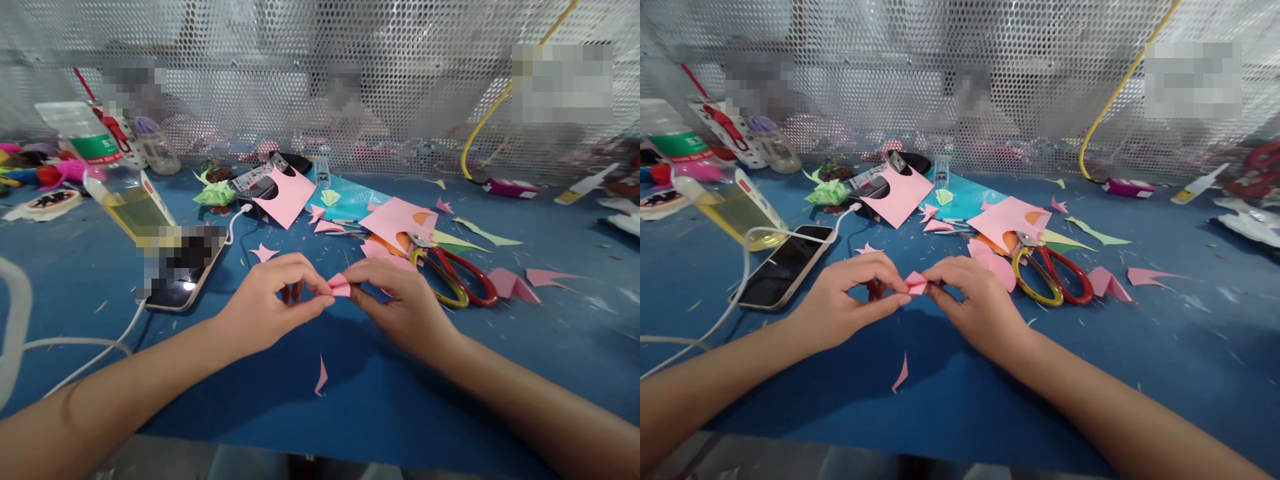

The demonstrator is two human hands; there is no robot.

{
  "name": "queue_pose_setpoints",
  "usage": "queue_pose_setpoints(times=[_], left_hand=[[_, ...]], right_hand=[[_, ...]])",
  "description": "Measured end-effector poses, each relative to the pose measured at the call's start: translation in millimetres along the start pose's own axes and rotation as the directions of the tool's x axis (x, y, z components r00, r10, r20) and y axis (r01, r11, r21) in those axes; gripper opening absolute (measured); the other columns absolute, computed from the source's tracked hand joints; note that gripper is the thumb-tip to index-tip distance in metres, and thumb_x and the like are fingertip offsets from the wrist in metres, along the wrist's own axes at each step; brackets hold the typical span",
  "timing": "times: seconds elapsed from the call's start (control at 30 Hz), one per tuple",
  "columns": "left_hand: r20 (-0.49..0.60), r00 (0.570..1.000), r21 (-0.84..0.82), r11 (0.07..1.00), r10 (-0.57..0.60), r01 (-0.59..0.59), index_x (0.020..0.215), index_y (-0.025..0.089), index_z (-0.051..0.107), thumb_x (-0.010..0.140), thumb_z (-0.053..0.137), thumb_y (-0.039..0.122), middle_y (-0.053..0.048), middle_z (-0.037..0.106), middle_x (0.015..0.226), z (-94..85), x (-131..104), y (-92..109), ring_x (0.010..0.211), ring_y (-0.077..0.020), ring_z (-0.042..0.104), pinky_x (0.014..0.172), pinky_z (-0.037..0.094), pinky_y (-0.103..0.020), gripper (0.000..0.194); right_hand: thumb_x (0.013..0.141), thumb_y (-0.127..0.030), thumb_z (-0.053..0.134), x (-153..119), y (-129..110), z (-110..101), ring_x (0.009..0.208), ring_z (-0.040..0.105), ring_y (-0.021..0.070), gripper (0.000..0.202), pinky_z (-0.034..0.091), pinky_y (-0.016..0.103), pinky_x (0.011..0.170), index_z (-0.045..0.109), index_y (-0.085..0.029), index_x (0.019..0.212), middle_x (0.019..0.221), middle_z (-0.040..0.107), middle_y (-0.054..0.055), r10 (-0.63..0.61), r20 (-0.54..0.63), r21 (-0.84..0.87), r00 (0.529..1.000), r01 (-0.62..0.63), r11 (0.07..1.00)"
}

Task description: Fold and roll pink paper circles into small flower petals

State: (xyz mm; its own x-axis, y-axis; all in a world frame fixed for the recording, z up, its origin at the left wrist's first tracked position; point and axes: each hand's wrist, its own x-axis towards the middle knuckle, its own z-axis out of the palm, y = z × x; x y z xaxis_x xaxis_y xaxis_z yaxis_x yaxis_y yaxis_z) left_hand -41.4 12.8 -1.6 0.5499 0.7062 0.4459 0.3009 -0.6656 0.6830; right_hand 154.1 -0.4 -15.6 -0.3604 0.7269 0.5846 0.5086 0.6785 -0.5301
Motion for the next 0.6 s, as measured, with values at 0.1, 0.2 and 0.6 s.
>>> queue_pose_setpoints(times=[0.1,0.2,0.6], left_hand=[[-0.058,0.996,0.075,0.995,0.073,-0.069,0.082,0.015,0.066,0.076,0.062,0.017,-0.001,0.059,0.072,1.2,0.3,-0.2,0.057,-0.0064,0.047,0.053,0.042,-0.02,0.007],[-0.101,0.992,0.072,0.995,0.079,-0.072,0.079,0.015,0.068,0.075,0.063,0.018,0.0,0.058,0.067,1.1,1.5,1.1,0.053,-0.0058,0.046,0.051,0.04,-0.02,0.007],[-0.044,0.994,-0.005,0.995,-0.1,0.1,0.075,0.018,0.072,0.075,0.064,0.02,0.001,0.058,0.061,-3.8,4.7,7.4,0.053,-0.0067,0.048,0.048,0.039,-0.018,0.008]], right_hand=[[0.079,-0.014,0.059,-1.2,-1.1,0.4,0.073,0.06,0.0128,0.009,0.046,0.026,0.068,0.063,-0.018,0.085,0.079,0.067,0.002,0.0,0.02,-0.002,1.0,0.0,1.0],[0.079,-0.015,0.059,-1.4,-2.3,1.1,0.069,0.059,0.0123,0.008,0.045,0.027,0.066,0.062,-0.019,0.085,0.077,0.067,0.0,-0.009,0.035,-0.001,0.999,0.009,1.0],[0.08,-0.017,0.059,-1.1,-5.8,0.2,0.069,0.059,0.011,0.006,0.042,0.026,0.067,0.064,-0.018,0.084,0.076,0.069,-0.001,-0.005,0.031,-0.011,1.0,0.006,1.0]])
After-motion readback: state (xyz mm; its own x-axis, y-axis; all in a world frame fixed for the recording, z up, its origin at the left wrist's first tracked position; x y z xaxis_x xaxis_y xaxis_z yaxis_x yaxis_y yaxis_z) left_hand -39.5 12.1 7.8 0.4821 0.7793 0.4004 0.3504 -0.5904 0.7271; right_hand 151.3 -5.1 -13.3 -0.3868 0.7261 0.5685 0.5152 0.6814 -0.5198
